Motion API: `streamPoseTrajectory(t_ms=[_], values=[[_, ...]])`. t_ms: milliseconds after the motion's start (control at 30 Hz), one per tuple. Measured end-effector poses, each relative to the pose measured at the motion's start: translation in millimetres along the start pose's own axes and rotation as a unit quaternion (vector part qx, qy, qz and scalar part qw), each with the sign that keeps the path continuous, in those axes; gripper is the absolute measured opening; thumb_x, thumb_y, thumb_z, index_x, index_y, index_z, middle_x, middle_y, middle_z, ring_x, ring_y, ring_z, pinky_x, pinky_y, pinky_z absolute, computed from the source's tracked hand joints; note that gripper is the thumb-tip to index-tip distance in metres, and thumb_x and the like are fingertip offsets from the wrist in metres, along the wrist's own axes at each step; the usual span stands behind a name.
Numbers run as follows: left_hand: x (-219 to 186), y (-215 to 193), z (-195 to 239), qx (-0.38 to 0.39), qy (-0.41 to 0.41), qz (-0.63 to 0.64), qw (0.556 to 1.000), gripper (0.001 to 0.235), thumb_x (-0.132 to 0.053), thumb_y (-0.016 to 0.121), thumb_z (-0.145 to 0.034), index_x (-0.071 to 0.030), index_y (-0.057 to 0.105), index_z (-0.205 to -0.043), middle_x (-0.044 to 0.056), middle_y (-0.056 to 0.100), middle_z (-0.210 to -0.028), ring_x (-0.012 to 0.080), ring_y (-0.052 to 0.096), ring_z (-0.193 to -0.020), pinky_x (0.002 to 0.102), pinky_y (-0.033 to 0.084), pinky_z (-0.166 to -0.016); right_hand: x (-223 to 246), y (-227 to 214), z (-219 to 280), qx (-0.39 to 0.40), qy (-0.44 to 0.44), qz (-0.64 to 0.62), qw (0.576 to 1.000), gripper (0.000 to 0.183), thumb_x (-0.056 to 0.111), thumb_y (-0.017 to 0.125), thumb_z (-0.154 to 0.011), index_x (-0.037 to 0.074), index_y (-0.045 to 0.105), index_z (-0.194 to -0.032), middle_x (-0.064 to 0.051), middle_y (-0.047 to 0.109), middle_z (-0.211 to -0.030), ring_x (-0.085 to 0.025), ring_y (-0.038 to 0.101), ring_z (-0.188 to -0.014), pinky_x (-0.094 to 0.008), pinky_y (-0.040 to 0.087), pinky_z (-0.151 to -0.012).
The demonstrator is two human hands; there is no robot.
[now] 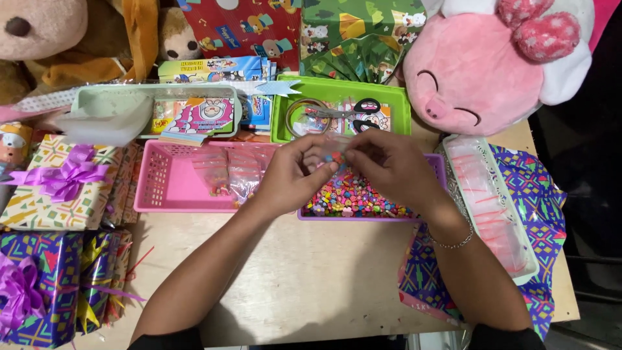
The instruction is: The person is sorting small colorful beads and packaging them into small clear plastic bags.
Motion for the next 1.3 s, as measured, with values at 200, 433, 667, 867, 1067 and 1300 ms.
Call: streamPoseTrajectory(t_ms=[200, 433, 667, 867, 1067, 1300], values=[[-7.6, -2.5, -3.1, -0.01, 0.009, 0.004, 1.0, 0.029, 0.004, 0.068, -0.092, 0.001, 0.064, -0.122, 0.013, 0.077, -0.094, 0.007, 0.06, -0.072, 0.021, 0.053, -0.064, 34.8, -6.4, -5.8, 0.02, -0.043, 0.118, 0.992, 0.015, 0.003, 0.076, -0.09, -0.003, 0.075, -0.103, -0.019, 0.072, -0.076, -0.031, 0.07, -0.065, -0.04, 0.053, -0.058], [-20.7, 1.0, -2.2, -0.001, 0.002, 0.031, 1.0, 0.022, 0.001, 0.057, -0.1, 0.001, 0.065, -0.121, 0.011, 0.074, -0.087, 0.0064, 0.059, -0.071, 0.021, 0.051, -0.061, 1.0, -7.7, -12.3, 0.021, -0.035, -0.011, 0.999, 0.009, 0.003, 0.069, -0.096, 0.001, 0.075, -0.102, -0.011, 0.072, -0.07, -0.015, 0.065, -0.061, -0.028, 0.054, -0.057], [-14.8, -3.5, 2.8, -0.006, 0.01, 0.039, 0.999, 0.025, 0.002, 0.053, -0.101, 0.001, 0.066, -0.123, 0.009, 0.07, -0.075, 0.0069, 0.056, -0.062, 0.02, 0.046, -0.056, 47.9, -6.4, -4.9, 0.001, -0.071, 0.106, 0.992, 0.024, 0.002, 0.074, -0.091, -0.001, 0.071, -0.114, -0.018, 0.071, -0.089, -0.027, 0.073, -0.074, -0.036, 0.059, -0.063], [-41.3, -5.3, 6.7, -0.022, 0.023, 0.025, 0.999, 0.018, -0.009, 0.057, -0.103, 0.001, 0.069, -0.113, 0.007, 0.065, -0.068, 0.0073, 0.057, -0.064, 0.022, 0.048, -0.058, 63.6, -2.2, -6.9, 0.0, -0.101, 0.2, 0.974, 0.008, 0.004, 0.067, -0.098, 0.002, 0.075, -0.1, -0.013, 0.068, -0.077, -0.026, 0.07, -0.066, -0.035, 0.056, -0.059], [-74.5, -26.9, 17.3, -0.08, 0.084, -0.115, 0.987, 0.022, -0.023, 0.06, -0.104, -0.012, 0.078, -0.095, 0.004, 0.064, -0.062, 0.0108, 0.057, -0.063, 0.028, 0.049, -0.061, 54.2, 13.2, -14.6, 0.003, -0.152, 0.104, 0.983, 0.003, 0.008, 0.073, -0.096, 0.007, 0.075, -0.095, -0.005, 0.063, -0.069, -0.018, 0.061, -0.061, -0.031, 0.051, -0.058], [-93.4, -69.3, 48.1, -0.146, 0.107, -0.188, 0.965, 0.019, -0.019, 0.062, -0.103, -0.013, 0.079, -0.1, 0.008, 0.07, -0.071, 0.0186, 0.067, -0.07, 0.035, 0.056, -0.07, 64.6, 54.4, -38.3, 0.024, -0.192, 0.027, 0.981, 0.01, 0.013, 0.068, -0.1, 0.006, 0.073, -0.095, -0.006, 0.063, -0.068, -0.019, 0.06, -0.057, -0.03, 0.05, -0.054]])
Point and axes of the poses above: each hand's wrist, its own z-axis away from the middle knuckle, its own y-axis out of the palm, x = y × z, the point moved 5 cm from there along -z, towards the middle knuckle
